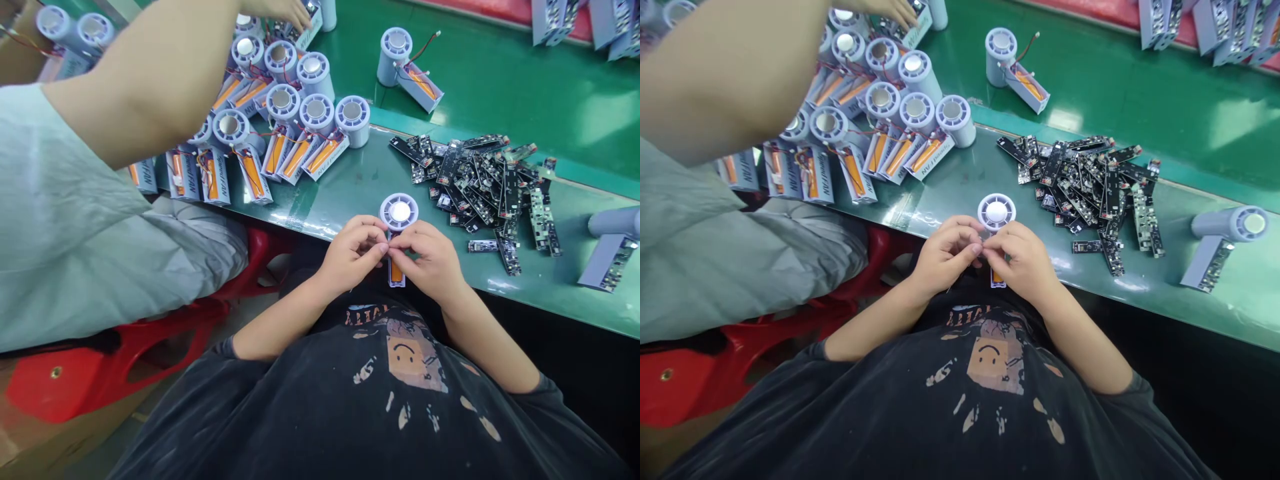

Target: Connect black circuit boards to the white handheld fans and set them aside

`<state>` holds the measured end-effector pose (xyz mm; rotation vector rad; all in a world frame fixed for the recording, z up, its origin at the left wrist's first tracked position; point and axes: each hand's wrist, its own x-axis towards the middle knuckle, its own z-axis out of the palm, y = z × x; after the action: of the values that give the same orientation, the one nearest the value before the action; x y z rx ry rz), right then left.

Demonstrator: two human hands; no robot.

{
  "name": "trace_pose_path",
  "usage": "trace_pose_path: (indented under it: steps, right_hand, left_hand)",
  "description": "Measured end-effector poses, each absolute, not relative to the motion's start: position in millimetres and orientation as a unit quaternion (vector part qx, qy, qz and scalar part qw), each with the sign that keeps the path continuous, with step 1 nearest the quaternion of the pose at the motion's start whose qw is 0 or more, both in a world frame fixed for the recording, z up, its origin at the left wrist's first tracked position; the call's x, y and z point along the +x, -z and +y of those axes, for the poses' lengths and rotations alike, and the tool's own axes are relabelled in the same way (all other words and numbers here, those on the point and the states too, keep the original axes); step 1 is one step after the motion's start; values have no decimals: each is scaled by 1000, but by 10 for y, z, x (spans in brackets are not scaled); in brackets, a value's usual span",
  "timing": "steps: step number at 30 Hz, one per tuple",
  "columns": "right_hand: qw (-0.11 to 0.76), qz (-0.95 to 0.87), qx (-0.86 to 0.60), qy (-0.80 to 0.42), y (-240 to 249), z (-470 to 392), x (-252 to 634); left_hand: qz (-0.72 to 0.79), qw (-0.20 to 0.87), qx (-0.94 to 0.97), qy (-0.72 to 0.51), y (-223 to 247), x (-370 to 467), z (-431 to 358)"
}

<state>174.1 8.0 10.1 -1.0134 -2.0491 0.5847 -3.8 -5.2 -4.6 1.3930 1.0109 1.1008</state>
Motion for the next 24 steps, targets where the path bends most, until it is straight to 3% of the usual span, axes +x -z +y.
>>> trace_pose_path:
  steps: [8, 17, 24]
  right_hand:
    - [427, -724, -433, -326, -118, 55, 1712]
    - [427, -725, -478, -251, -146, 32, 1682]
    - [414, -772, -447, -182, -141, 27, 1687]
  left_hand:
    - [429, 512, 586, -458, 66, -40, -52]
    - [438, 452, 618, -471, 23, -25, -95]
    - [395, 686, 370, -486, 116, 8, -53]
